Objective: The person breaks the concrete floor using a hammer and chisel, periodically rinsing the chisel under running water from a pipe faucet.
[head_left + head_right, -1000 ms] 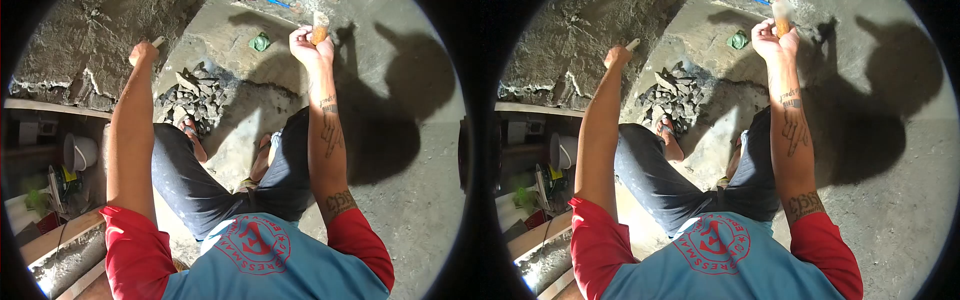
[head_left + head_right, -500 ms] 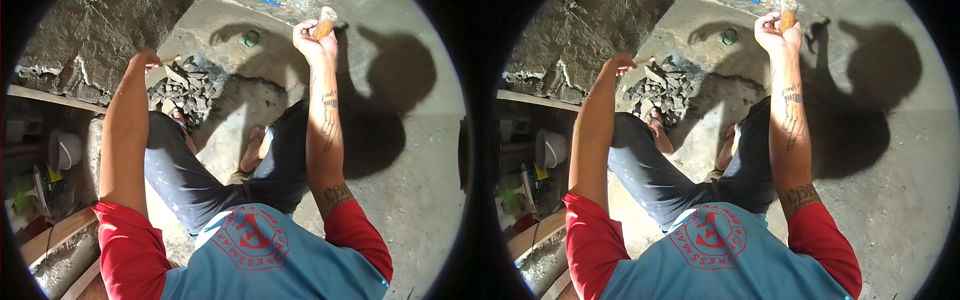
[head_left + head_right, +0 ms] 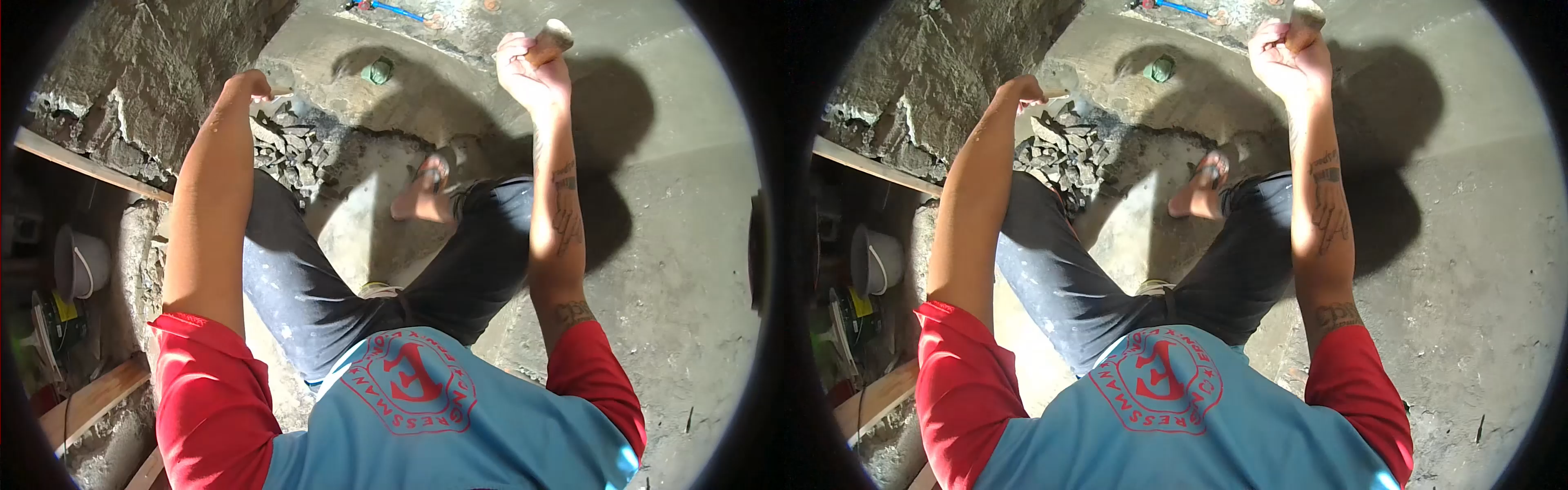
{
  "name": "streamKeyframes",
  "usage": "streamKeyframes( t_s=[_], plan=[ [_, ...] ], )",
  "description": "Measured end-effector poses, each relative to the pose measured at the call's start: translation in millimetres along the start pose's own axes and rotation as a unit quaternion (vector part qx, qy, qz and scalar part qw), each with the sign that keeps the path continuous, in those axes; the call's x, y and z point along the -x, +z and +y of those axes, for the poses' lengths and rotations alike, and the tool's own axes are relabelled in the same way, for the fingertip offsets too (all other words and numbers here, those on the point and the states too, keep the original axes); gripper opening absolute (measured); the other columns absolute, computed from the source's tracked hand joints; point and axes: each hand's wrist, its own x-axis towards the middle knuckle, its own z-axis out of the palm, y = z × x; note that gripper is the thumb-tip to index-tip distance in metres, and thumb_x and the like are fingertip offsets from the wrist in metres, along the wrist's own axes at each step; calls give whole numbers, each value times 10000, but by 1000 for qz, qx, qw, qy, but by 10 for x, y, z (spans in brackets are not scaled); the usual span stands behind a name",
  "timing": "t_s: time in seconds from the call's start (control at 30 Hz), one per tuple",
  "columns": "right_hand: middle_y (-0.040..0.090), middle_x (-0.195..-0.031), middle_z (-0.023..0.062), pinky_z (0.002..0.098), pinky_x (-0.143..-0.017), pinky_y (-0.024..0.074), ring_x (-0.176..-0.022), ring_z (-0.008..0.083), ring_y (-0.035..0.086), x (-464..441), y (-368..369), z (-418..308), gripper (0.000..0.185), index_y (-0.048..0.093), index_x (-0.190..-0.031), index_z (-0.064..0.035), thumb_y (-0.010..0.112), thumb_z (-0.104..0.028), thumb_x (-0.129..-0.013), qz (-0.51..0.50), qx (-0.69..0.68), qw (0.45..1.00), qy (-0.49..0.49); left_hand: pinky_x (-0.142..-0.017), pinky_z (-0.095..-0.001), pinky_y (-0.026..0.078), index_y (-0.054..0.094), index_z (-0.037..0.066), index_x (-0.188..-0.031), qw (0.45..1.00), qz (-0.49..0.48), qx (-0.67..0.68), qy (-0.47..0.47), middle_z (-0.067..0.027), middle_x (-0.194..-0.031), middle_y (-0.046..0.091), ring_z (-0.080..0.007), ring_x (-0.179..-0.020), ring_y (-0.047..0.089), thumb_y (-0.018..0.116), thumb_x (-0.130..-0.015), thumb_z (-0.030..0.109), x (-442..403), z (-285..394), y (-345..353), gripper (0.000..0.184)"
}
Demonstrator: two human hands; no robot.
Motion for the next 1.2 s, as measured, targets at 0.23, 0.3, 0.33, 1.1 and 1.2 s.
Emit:
streamKeyframes(
  t_s=[0.23,0.3,0.33,1.1,1.2],
  plan=[
    [480,-804,60,280,-640,443,-705,149,512,165,426,-90,206,474,-859,-5,619,-134,-788,27,-6,1000,-3,-856,-391,475,670,104,-1069,999,-21,0,-25,-90,-1117,645,-253,-1029,603,705,-719,317,164,159,-89,411],
    [480,-821,56,270,-642,448,-707,145,517,202,673,-22,259,474,-894,-9,642,-181,-797,26,35,999,-8,-861,-394,473,670,108,-1068,999,-21,0,-26,-90,-1125,642,-257,-1042,598,705,-721,320,195,155,-110,408],
    [481,-829,55,265,-637,445,-706,142,517,228,870,62,254,475,-905,-17,638,-184,-803,59,26,998,1,-866,-396,471,671,111,-1067,999,-23,-4,-30,-90,-1133,639,-260,-1054,594,706,-723,323,211,154,-131,405],
    [493,-679,24,256,-502,413,-599,151,522,64,563,-129,130,486,-729,-72,600,-124,-768,-28,-23,992,121,-584,-383,508,649,30,-944,999,-24,-29,-3,-112,-796,628,-227,-653,608,653,-811,390,-66,194,-142,385],
    [526,-658,20,293,-532,482,-615,168,562,97,563,-127,176,506,-685,-86,612,-186,-783,-48,-129,976,171,-613,-390,525,632,23,-982,999,-45,-18,0,-125,-866,631,-235,-676,623,599,-835,459,-122,215,-146,461]
  ],
)
